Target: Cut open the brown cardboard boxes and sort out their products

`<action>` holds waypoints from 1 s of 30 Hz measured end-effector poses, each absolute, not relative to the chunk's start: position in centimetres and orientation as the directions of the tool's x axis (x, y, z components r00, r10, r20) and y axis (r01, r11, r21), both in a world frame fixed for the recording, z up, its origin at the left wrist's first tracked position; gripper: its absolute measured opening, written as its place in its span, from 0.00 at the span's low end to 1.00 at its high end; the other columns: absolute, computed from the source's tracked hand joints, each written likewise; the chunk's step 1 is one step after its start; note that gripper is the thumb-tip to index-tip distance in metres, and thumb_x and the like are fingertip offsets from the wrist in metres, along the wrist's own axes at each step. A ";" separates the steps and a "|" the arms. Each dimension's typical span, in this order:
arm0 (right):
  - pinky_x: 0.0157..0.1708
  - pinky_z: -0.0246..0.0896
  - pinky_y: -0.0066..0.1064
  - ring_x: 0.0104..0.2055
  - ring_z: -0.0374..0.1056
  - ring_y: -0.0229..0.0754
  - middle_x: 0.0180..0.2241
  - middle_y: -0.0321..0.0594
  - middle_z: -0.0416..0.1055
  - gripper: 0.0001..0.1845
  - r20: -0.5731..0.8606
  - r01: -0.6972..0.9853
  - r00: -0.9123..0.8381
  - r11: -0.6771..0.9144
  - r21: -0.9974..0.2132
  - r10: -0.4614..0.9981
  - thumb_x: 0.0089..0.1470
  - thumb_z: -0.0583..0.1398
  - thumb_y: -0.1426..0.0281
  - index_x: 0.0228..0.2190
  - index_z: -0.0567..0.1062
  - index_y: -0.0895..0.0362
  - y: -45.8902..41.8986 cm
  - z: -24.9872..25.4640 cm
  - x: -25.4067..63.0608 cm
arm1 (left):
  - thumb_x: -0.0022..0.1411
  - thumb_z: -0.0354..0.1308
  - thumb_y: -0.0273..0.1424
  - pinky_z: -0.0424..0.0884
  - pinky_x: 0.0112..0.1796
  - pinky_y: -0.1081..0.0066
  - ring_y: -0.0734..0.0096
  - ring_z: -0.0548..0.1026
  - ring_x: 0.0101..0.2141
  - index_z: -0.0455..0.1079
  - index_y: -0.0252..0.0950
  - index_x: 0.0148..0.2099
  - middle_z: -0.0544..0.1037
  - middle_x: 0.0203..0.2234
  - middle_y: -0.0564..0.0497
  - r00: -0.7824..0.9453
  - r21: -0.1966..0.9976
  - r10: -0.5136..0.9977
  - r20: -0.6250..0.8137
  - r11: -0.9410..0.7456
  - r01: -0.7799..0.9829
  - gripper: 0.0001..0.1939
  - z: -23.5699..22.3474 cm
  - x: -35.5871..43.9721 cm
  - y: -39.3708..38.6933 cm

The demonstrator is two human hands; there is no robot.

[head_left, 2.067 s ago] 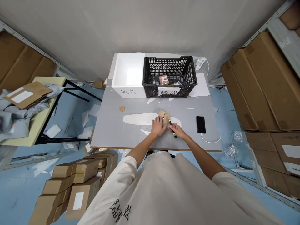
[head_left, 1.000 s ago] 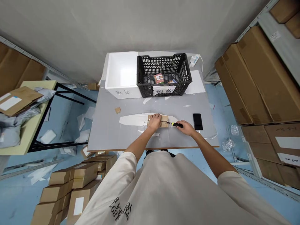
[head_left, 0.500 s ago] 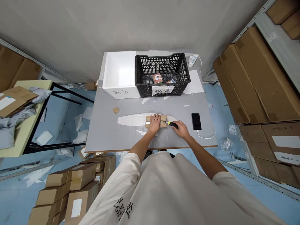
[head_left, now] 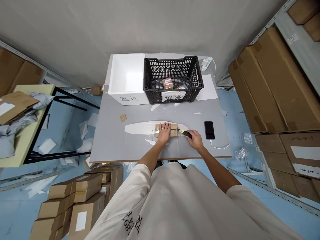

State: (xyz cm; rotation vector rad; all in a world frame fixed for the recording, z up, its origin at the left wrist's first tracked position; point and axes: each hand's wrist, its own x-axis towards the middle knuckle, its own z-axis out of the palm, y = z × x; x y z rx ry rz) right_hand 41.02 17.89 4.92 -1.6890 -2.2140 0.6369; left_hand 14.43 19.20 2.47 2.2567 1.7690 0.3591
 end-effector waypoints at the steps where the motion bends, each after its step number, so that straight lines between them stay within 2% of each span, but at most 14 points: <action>1: 0.48 0.57 0.41 0.51 0.64 0.54 0.51 0.47 0.71 0.22 -0.036 0.833 -0.282 0.226 -0.505 0.959 0.65 0.54 0.58 0.56 0.72 0.52 18.1 5.0 41.0 | 0.65 0.42 0.21 0.43 0.68 0.43 0.51 0.53 0.69 0.54 0.32 0.71 0.63 0.66 0.38 0.232 0.347 0.972 0.044 -0.233 0.908 0.32 2.5 14.4 19.2; 5: 0.50 0.56 0.42 0.51 0.64 0.54 0.52 0.47 0.70 0.22 -0.033 0.813 -0.350 0.286 -0.507 0.936 0.65 0.54 0.58 0.57 0.71 0.51 19.5 5.4 40.0 | 0.66 0.41 0.21 0.42 0.68 0.44 0.51 0.53 0.69 0.54 0.32 0.71 0.64 0.66 0.38 0.240 0.358 0.969 0.064 -0.247 0.900 0.32 2.5 14.3 18.9; 12: 0.52 0.58 0.42 0.53 0.64 0.55 0.52 0.49 0.69 0.24 -0.131 0.847 -0.251 0.152 -0.510 0.959 0.62 0.56 0.61 0.57 0.70 0.55 20.3 3.7 42.9 | 0.66 0.43 0.22 0.44 0.68 0.42 0.50 0.52 0.70 0.53 0.33 0.72 0.63 0.66 0.37 0.229 0.374 0.972 0.056 -0.233 0.898 0.32 2.9 14.2 18.7; 15: 0.53 0.57 0.42 0.54 0.64 0.54 0.52 0.50 0.69 0.23 -0.191 0.897 -0.074 -0.018 -0.441 0.979 0.61 0.57 0.62 0.55 0.71 0.56 19.9 2.2 45.7 | 0.67 0.44 0.24 0.44 0.68 0.42 0.50 0.52 0.70 0.53 0.31 0.72 0.62 0.67 0.36 0.234 0.387 0.971 0.046 -0.233 0.892 0.31 3.2 14.4 18.9; 18: 0.57 0.53 0.46 0.56 0.63 0.56 0.51 0.51 0.69 0.23 -0.220 0.938 0.083 -0.150 -0.313 0.972 0.60 0.57 0.62 0.54 0.72 0.56 20.1 0.9 48.0 | 0.68 0.45 0.26 0.43 0.68 0.43 0.50 0.51 0.70 0.54 0.31 0.71 0.60 0.67 0.36 0.221 0.402 0.975 0.036 -0.217 0.890 0.30 3.8 14.6 18.9; 24: 0.59 0.47 0.47 0.56 0.63 0.54 0.50 0.53 0.69 0.23 -0.244 0.940 0.214 -0.268 -0.213 0.946 0.58 0.57 0.63 0.53 0.71 0.59 21.7 -1.3 49.9 | 0.71 0.44 0.32 0.42 0.68 0.43 0.52 0.49 0.71 0.59 0.37 0.69 0.57 0.69 0.40 0.155 0.406 0.987 0.032 -0.154 0.901 0.26 5.8 13.4 17.8; 30: 0.58 0.45 0.52 0.56 0.59 0.59 0.50 0.54 0.68 0.22 -0.273 0.938 0.267 -0.314 -0.145 0.924 0.58 0.57 0.63 0.51 0.73 0.59 22.1 -2.2 49.3 | 0.72 0.44 0.32 0.46 0.67 0.46 0.55 0.50 0.71 0.61 0.41 0.66 0.57 0.70 0.42 0.057 0.404 0.998 0.016 -0.058 0.913 0.23 7.5 10.9 15.7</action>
